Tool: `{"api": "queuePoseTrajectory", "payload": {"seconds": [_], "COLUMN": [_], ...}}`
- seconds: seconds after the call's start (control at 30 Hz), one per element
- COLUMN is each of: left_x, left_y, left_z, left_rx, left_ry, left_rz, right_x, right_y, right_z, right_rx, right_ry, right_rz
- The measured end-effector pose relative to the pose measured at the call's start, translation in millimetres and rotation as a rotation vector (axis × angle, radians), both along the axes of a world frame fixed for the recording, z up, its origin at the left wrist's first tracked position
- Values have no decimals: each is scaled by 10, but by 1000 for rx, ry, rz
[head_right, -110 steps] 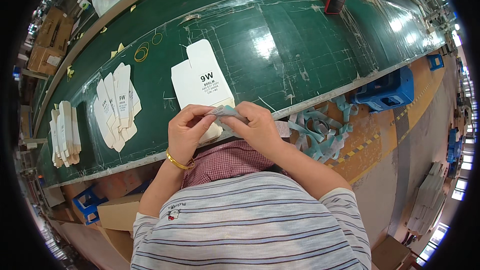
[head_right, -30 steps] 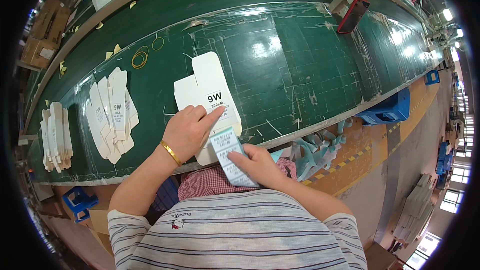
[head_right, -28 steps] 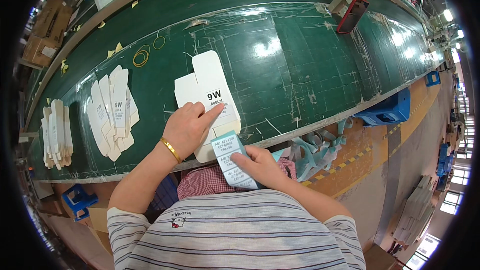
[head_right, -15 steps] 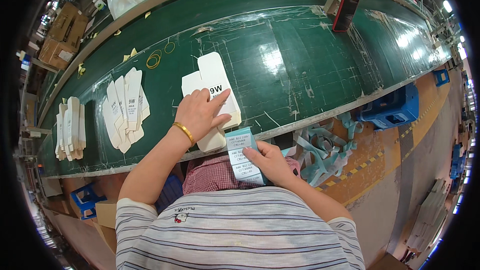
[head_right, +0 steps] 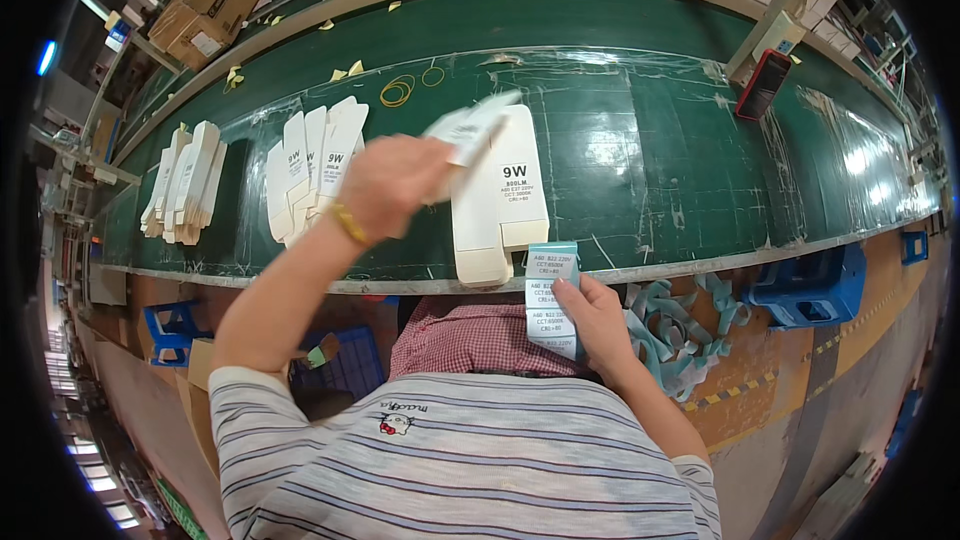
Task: The person unrolls a strip of adhesive labels, peels the labels one by one by hand, sticks them onto flat cardboard packaging boxes on the table, and stacks the labeled boxes.
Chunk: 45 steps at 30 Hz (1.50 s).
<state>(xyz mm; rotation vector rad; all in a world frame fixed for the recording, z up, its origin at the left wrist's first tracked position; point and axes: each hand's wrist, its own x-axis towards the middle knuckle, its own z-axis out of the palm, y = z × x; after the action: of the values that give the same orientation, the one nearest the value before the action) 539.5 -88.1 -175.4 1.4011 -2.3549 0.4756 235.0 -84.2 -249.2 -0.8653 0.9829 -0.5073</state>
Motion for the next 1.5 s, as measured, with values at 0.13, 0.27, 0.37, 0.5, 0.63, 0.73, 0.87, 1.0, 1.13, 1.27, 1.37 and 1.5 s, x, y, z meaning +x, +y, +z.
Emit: {"api": "queuePoseTrajectory", "payload": {"seconds": [0.13,0.27,0.37,0.5,0.63,0.73,0.87,1.0,1.13,1.27,1.37,1.5], "left_x": [779,1028,401,-648,-959,-977,-981,-987,-979,-926,-863,-759], "left_y": [477,920,836,613,454,401,354,350,313,228,158,113], "left_z": [268,-24,-182,-236,-437,-383,-413,-409,-414,-508,-576,-601], "left_rx": [-141,-5,207,438,499,613,680,671,595,522,458,495], "left_ry": [-84,-246,479,1053,1088,1176,1299,1405,1435,1459,1383,1238], "left_rz": [195,481,344,26,-18,28,71,135,196,195,233,270], "right_x": [70,150,159,159,105,155,129,236,298,360,438,417], "right_y": [-62,-135,-174,-182,-215,-204,-307,-275,-275,-276,-220,-278], "right_z": [24,14,68,217,202,280,292,302,262,133,94,-4], "right_rx": [-96,-198,-423,-616,-784,-797,-793,-607,-577,-539,-661,-488], "right_ry": [34,45,84,203,170,211,257,215,217,288,252,304], "right_rz": [24,47,106,230,284,84,262,115,91,102,60,169]}}
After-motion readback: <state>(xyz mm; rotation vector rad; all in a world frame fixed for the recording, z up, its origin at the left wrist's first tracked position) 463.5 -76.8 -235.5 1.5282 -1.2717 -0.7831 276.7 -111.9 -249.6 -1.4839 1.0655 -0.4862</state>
